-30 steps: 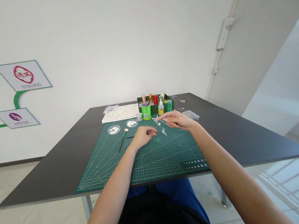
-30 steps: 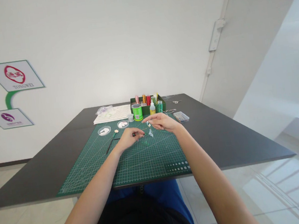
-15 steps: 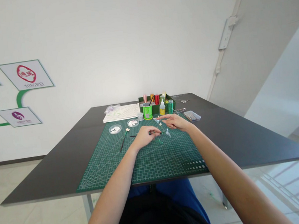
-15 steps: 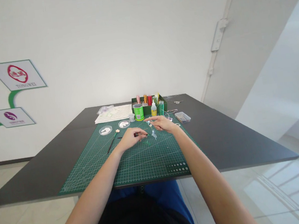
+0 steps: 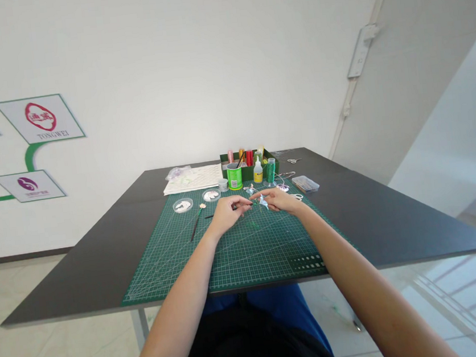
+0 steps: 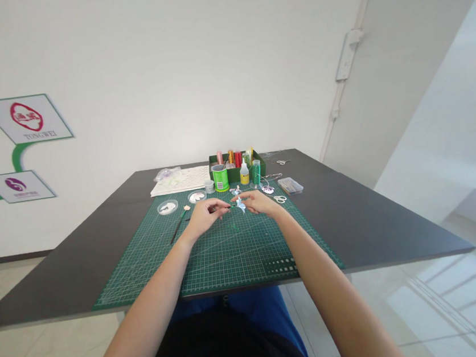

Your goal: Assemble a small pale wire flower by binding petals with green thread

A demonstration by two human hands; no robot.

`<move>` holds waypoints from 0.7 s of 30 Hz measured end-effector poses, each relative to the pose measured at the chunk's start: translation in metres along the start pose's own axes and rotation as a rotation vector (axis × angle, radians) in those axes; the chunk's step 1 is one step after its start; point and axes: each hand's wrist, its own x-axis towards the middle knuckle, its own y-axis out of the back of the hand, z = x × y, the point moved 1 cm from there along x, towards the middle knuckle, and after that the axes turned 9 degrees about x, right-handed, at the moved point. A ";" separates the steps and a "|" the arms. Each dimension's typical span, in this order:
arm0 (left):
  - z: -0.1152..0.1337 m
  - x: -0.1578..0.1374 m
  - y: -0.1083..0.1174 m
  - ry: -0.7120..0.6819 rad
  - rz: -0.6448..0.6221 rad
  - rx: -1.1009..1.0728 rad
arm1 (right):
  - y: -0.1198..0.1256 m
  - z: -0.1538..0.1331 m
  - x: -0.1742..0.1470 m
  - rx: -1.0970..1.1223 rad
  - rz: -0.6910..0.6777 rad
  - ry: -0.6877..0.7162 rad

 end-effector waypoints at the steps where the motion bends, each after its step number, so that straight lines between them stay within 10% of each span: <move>1: -0.001 0.000 0.000 0.003 0.011 0.000 | 0.000 0.001 0.000 0.000 0.000 -0.002; 21: -0.010 0.004 0.005 0.058 0.137 -0.025 | -0.007 0.011 -0.010 -0.160 -0.052 0.057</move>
